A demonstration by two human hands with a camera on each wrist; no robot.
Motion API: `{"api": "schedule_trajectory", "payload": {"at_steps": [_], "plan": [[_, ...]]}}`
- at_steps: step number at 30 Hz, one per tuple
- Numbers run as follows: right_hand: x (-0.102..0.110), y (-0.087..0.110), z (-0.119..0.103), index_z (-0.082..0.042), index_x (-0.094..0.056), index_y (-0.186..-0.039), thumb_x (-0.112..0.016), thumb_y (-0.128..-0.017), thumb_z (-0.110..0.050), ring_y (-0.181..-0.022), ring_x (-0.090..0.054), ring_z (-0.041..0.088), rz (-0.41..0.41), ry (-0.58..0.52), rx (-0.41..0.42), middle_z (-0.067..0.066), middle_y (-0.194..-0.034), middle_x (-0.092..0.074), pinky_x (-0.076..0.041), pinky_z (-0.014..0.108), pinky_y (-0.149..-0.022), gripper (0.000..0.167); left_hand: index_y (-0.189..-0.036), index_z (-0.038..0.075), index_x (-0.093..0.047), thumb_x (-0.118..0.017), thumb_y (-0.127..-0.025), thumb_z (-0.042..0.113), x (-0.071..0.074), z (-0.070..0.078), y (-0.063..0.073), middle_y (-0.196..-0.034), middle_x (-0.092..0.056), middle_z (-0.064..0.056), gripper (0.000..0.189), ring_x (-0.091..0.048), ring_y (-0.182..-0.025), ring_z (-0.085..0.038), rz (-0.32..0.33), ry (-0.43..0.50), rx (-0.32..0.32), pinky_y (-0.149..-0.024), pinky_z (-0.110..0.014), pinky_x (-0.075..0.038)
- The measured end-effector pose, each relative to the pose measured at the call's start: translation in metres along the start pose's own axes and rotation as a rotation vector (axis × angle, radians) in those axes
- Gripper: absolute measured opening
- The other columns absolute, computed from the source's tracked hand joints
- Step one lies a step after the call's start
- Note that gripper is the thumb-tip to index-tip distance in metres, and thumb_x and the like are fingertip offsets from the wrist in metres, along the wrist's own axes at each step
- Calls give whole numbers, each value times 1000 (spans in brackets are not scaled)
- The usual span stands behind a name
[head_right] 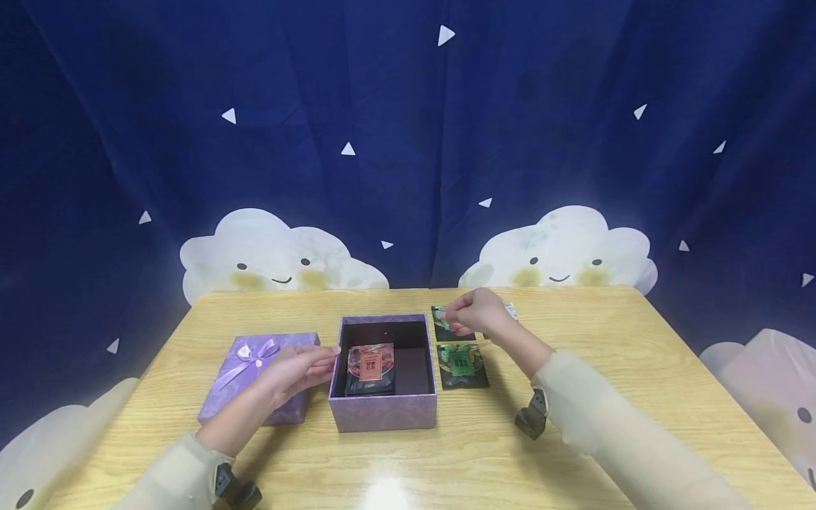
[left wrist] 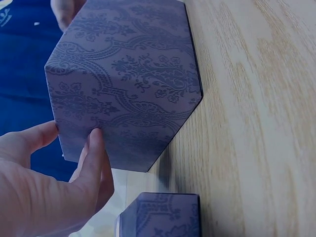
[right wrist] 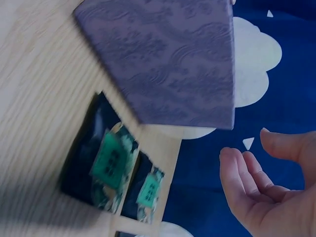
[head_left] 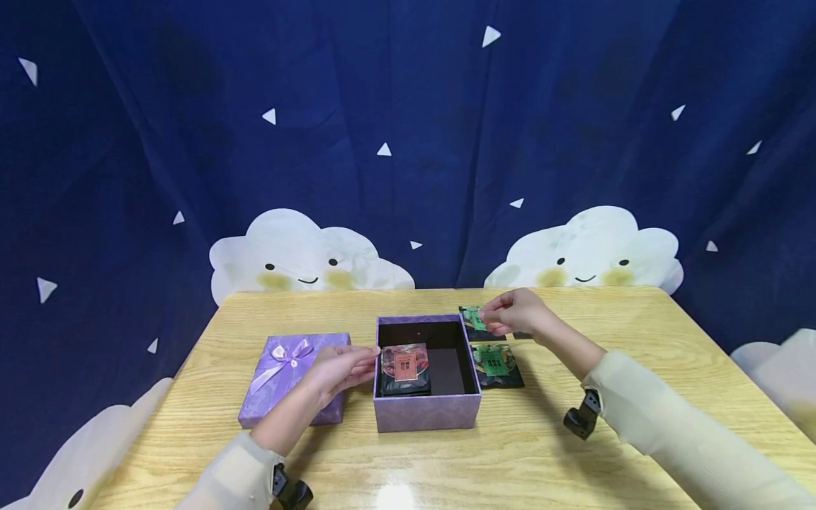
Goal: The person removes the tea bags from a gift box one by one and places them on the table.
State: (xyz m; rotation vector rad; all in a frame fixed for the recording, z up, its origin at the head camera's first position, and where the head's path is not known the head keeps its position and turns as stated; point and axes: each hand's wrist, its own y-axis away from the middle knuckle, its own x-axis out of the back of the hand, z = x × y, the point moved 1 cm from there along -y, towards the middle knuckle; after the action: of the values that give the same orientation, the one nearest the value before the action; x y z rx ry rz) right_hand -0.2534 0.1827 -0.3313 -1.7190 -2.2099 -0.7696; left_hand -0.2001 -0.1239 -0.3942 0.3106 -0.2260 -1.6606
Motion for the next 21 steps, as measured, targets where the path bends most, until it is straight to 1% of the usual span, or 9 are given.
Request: {"api": "schedule_trajectory", "payload": {"at_steps": [3,10,14,16,18,21], "plan": [[-5,0,-8,12,-62,-111,-63,-91,-10,-68,-66,4,-29,-27,18,-6,-71,-67,-64,21,-70,30,-119,-17,-54,-64,-89,10,1,0,0,-115,-66,-27,41,-68,-84,-13,2,-3,2,-82,-24,-63],[-17,-3,-26,13,-60,-115,-61,-93,-10,-72,-68,6,-90,-74,16,7,-86,-73,-64,24,-76,31,-120,-17,-54,-64,-89,10,1,-1,0,-117,-65,-27,42,-68,-84,-12,-1,-1,0,-82,-24,-63],[-23,-4,-36,14,-59,-118,-59,-95,-11,-72,-68,5,-115,-73,19,16,-97,-74,-64,27,-79,34,-121,-17,-53,-63,-89,8,2,-1,1,-112,-68,-23,42,-68,-84,-12,-8,8,-4,-82,-24,-63],[-27,-4,-41,13,-59,-119,-59,-95,-12,-70,-67,4,-124,-59,11,20,-102,-73,-64,25,-77,34,-121,-17,-53,-63,-89,8,2,-1,2,-108,-70,-20,42,-68,-84,-12,-10,11,-5,-81,-24,-63],[-31,-3,-46,13,-59,-120,-59,-95,-13,-70,-67,4,-146,-52,6,23,-106,-71,-64,26,-79,35,-121,-17,-54,-64,-89,8,2,0,2,-104,-72,-17,42,-68,-82,-11,-8,15,-5,-81,-24,-63],[-35,-4,-52,13,-58,-120,-58,-95,-12,-68,-66,4,-179,-61,-11,22,-105,-71,-63,28,-81,36,-121,-17,-54,-64,-89,8,1,0,2,-103,-71,-18,42,-68,-80,-11,-4,15,-2,-81,-24,-63]]}}
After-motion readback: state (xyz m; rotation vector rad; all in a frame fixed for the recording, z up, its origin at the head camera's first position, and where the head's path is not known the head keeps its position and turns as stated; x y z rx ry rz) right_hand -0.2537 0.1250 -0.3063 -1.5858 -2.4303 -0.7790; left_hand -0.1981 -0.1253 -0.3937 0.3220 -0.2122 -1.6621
